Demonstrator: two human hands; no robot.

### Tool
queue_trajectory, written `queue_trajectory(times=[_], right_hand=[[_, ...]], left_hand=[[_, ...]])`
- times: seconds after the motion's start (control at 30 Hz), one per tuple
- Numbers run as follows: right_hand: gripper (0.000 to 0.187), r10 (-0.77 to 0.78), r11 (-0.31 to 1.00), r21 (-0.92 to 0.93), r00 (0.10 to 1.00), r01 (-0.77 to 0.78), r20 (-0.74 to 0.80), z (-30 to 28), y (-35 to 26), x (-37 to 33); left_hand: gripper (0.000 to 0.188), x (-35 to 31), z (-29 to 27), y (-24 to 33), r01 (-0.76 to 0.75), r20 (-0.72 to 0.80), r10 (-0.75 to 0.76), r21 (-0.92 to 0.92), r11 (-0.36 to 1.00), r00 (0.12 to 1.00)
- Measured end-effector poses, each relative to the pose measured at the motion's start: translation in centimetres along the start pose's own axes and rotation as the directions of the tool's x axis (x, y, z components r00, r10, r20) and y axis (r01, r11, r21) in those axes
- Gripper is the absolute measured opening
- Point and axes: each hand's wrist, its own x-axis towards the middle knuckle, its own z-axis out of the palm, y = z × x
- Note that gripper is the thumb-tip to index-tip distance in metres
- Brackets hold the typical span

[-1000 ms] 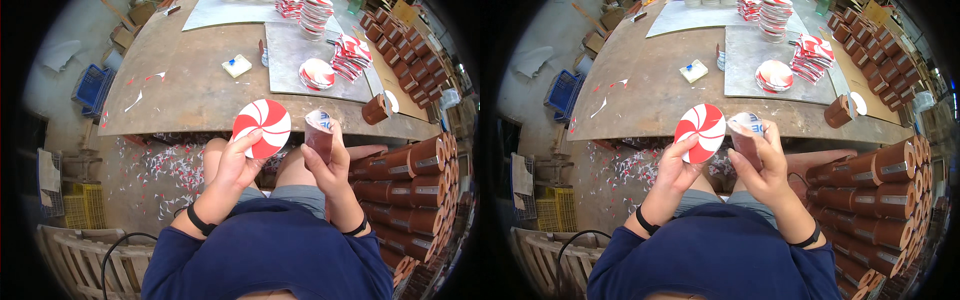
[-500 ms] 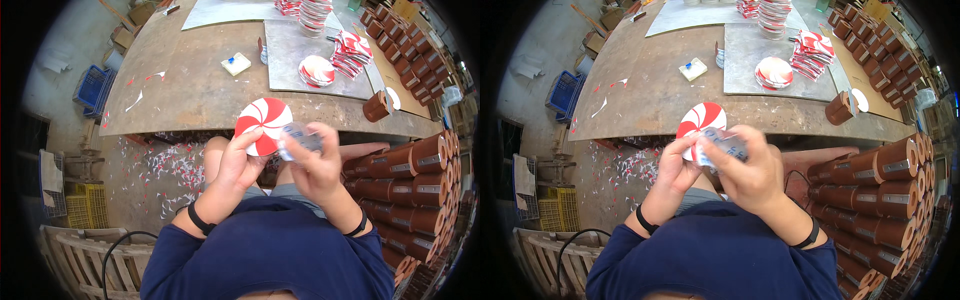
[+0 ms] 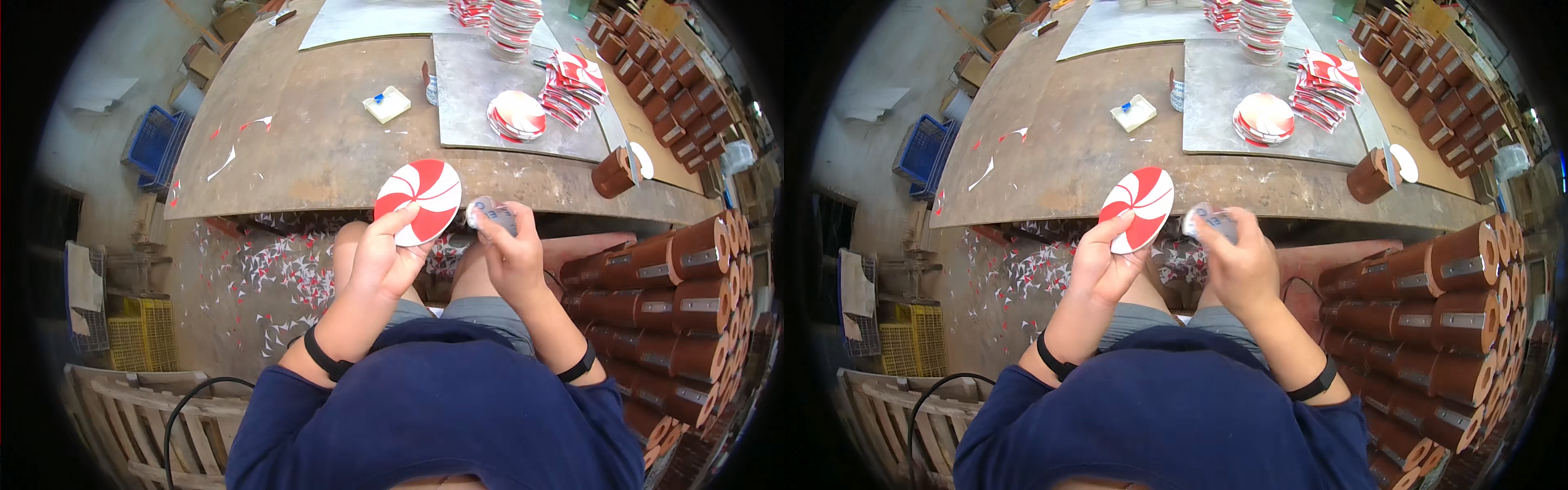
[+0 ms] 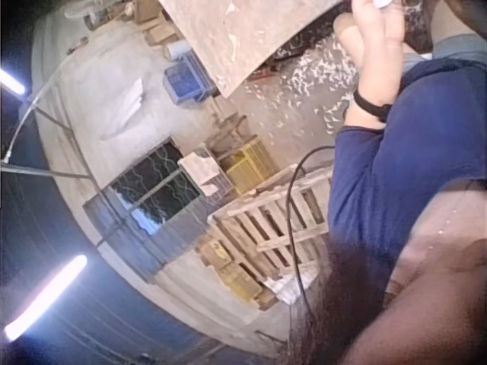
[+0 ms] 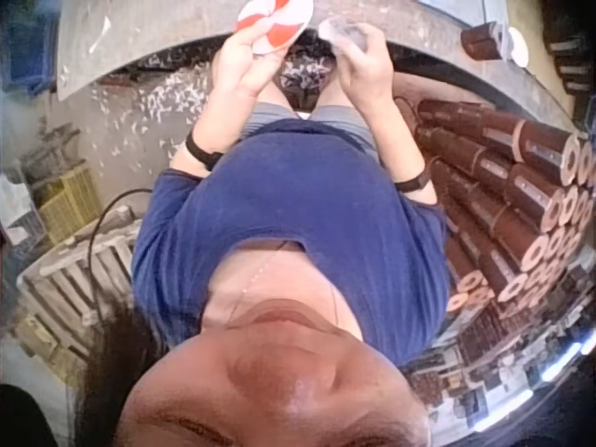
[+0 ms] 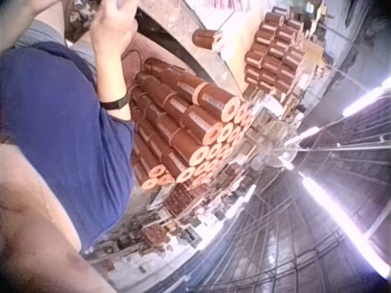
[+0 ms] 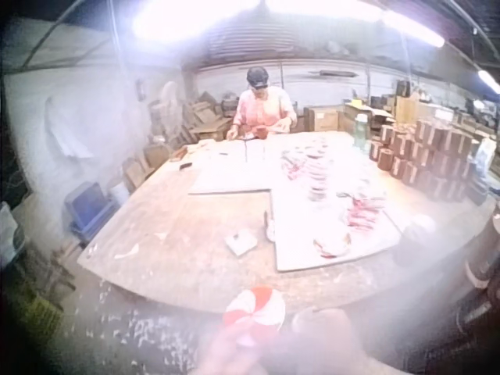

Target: The recorder uses sandpaper to finish the edges of red and white circular decorative components in a workshop setting.

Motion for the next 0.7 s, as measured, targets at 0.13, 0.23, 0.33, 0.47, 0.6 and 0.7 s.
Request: queue_trajectory(times=[0.13, 0.23, 0.33, 0.47, 0.6, 0.7], right_hand=[[0.042, 0.081, 0.995, 0.07, 0.994, -0.076, -0.076, -1.2, -1.7, 0.9], [0.043, -0.086, 0.991, 0.09, 0.991, 0.096, -0.106, 0.2, -2.1, 1.0], [0.042, 0.101, 0.995, 0.023, 0.994, -0.1, -0.045, 0.3, 0.5, -0.5], [0.038, 0.023, 0.994, 0.106, 0.994, -0.012, -0.11, -0.9, -1.8, 1.3], [0.038, -0.042, 0.998, 0.037, 0.999, 0.042, -0.018, 0.2, 0.6, 0.3], [0.043, 0.117, 0.992, 0.049, 0.99, -0.113, -0.08, -0.1, 1.3, 0.2]], left_hand=[[0.037, 0.0, 0.0, -0.7, -0.004, 0.029, 0.003, 0.015, 1.0, 1.0], [0.038, 0.1, -0.2, -0.3, 0.089, 0.036, -0.09, 0.021, 0.996, 0.995], [0.037, 0.3, -0.5, -0.4, 0.029, 0.04, -0.026, -0.055, 0.998, 0.999], [0.037, -0.2, -0.4, -0.6, 0.049, 0.016, -0.048, -0.044, 0.998, 0.999], [0.037, 0.3, -0.6, 0.0, 0.079, 0.062, -0.077, -0.04, 0.996, 0.995], [0.038, 0.3, 0.0, -0.4, 0.013, 0.022, -0.012, -0.012, 1.0, 1.0]])
